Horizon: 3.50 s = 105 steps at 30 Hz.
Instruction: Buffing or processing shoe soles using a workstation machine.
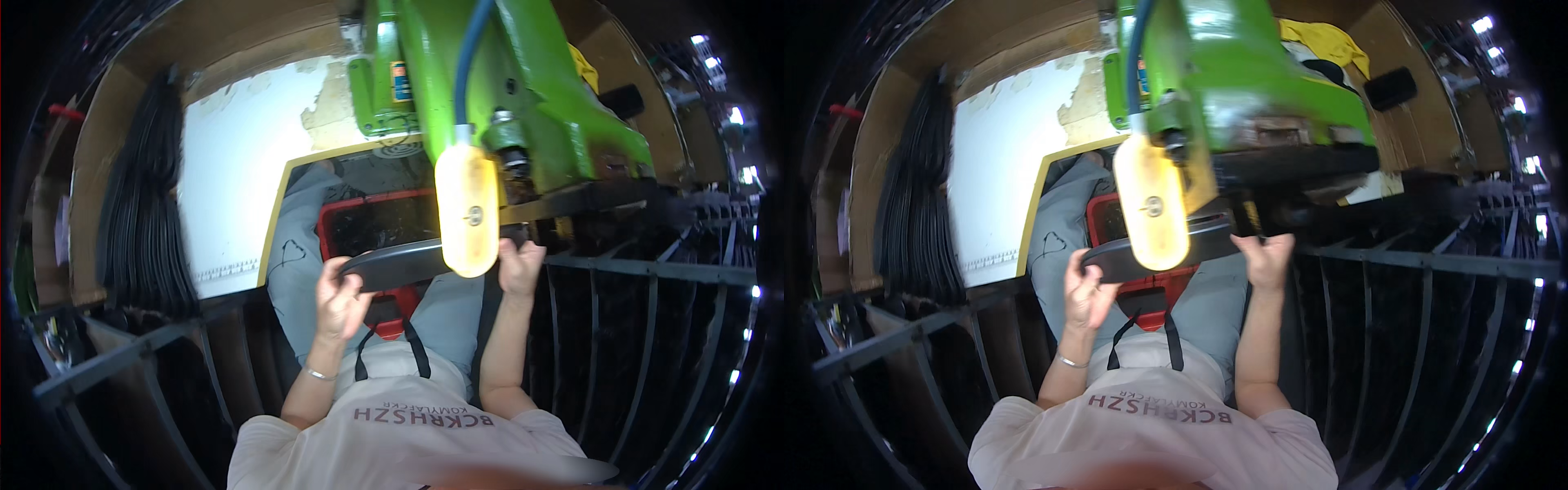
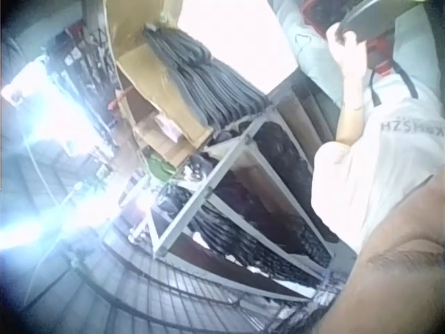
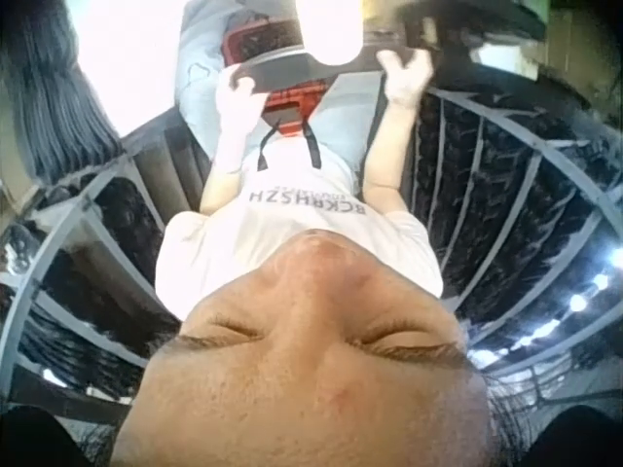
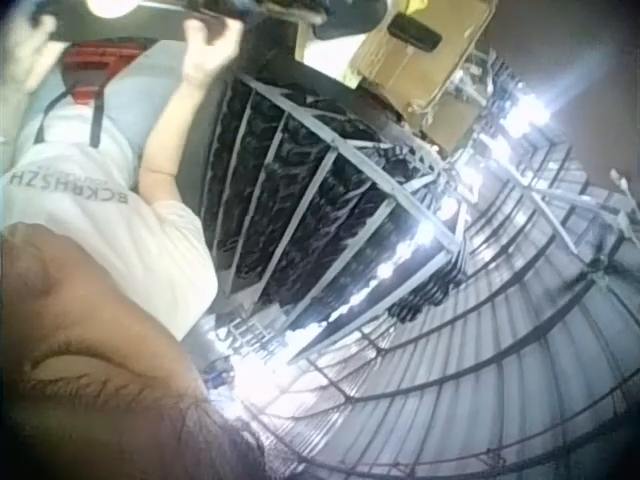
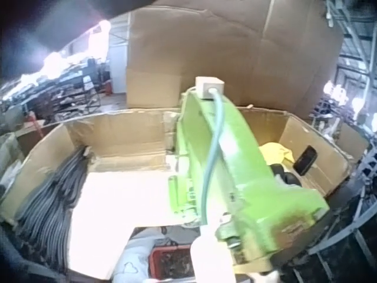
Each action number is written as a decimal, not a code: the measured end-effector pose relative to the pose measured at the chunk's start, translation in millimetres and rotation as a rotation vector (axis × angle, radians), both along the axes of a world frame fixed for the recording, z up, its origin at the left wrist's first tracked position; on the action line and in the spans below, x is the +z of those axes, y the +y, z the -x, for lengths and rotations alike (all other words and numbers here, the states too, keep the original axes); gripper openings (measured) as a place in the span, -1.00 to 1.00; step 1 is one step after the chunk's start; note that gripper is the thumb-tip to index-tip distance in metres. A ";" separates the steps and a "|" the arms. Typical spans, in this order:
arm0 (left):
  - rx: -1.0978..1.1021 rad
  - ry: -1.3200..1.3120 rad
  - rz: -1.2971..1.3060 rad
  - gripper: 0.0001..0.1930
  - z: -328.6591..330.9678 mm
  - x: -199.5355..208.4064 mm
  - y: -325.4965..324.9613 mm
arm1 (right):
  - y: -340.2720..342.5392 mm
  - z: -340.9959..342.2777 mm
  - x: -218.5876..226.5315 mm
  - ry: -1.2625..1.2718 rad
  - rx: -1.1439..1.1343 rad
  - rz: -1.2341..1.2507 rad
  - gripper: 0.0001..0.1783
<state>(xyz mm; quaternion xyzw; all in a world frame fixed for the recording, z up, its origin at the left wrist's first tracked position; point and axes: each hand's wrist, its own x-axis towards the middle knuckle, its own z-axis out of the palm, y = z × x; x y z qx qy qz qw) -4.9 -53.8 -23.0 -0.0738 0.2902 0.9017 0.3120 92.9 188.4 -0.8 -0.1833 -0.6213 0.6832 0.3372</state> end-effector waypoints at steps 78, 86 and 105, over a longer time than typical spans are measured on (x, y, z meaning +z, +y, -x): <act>-0.457 1.145 0.772 -0.83 6.6 16.6 79.3 | -39.0 -3.0 23.7 -0.202 -0.039 -0.258 -0.76; -0.279 0.865 0.759 -0.83 -8.1 -0.8 73.8 | -46.7 16.8 42.2 -0.268 -0.036 -0.285 -0.84; -0.192 0.602 0.686 -0.73 29.7 -43.3 27.2 | 53.6 26.0 21.3 0.619 -0.111 0.852 -0.71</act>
